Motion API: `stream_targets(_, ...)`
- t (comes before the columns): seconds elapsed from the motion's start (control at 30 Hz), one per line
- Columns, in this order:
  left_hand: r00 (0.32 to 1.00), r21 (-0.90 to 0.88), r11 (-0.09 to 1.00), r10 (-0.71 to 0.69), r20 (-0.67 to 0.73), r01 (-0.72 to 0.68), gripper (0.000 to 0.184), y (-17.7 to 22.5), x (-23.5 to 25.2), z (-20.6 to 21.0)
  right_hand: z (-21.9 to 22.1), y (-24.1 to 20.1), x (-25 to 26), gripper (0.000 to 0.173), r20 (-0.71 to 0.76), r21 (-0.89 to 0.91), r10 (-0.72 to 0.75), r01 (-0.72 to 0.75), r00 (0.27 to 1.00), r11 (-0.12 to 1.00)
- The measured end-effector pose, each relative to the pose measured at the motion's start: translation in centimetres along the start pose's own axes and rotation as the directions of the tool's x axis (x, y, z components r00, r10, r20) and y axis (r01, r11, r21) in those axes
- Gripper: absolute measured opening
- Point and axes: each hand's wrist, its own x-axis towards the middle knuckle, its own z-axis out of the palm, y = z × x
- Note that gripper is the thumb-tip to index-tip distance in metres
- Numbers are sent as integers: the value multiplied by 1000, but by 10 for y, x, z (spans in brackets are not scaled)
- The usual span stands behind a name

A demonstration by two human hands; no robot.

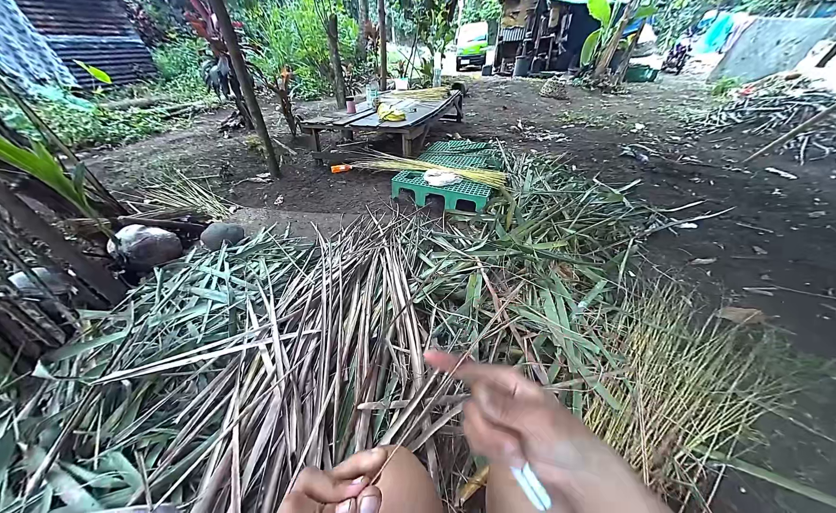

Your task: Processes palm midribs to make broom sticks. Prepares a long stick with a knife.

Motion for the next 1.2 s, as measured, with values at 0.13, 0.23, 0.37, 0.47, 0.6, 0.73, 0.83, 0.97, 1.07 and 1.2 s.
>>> stream_targets(0.13,992,-161,984,-96,-84,82,15,5,-3,5,13,12,-2,41,51,-8,-40,40,998,999)
stream_targets(0.23,984,-159,979,-147,-104,129,13,14,-1,-1,0,4,-1,39,-114,-24,-144,142,983,990)
stream_targets(0.37,988,-150,983,-125,-87,111,15,10,-1,-2,-7,-6,-1,37,-224,-24,-213,213,951,977)
stream_targets(0.47,995,-18,995,-102,5,102,16,6,7,7,0,-5,-4,36,-197,-81,-220,208,955,975)
stream_targets(0.6,995,7,996,-93,45,92,14,1,13,25,18,6,-8,38,-61,-117,-157,149,986,982)
stream_targets(0.73,998,-30,998,-52,24,53,14,5,9,23,7,0,-8,36,-182,-164,-216,187,959,969)
stream_targets(0.83,997,-24,997,-76,8,76,15,5,6,21,-9,-12,1,37,-389,-142,-231,190,892,972)
stream_targets(0.97,999,52,999,17,-31,-15,14,-1,5,23,-2,-7,5,39,-379,-81,-207,190,902,978)
stream_targets(1.07,994,164,980,111,17,-112,12,-3,5,21,11,2,-4,43,-70,-42,-42,39,997,998)
stream_targets(1.2,970,239,941,217,113,-239,13,-7,1,18,29,8,-10,40,171,28,133,-140,976,990)
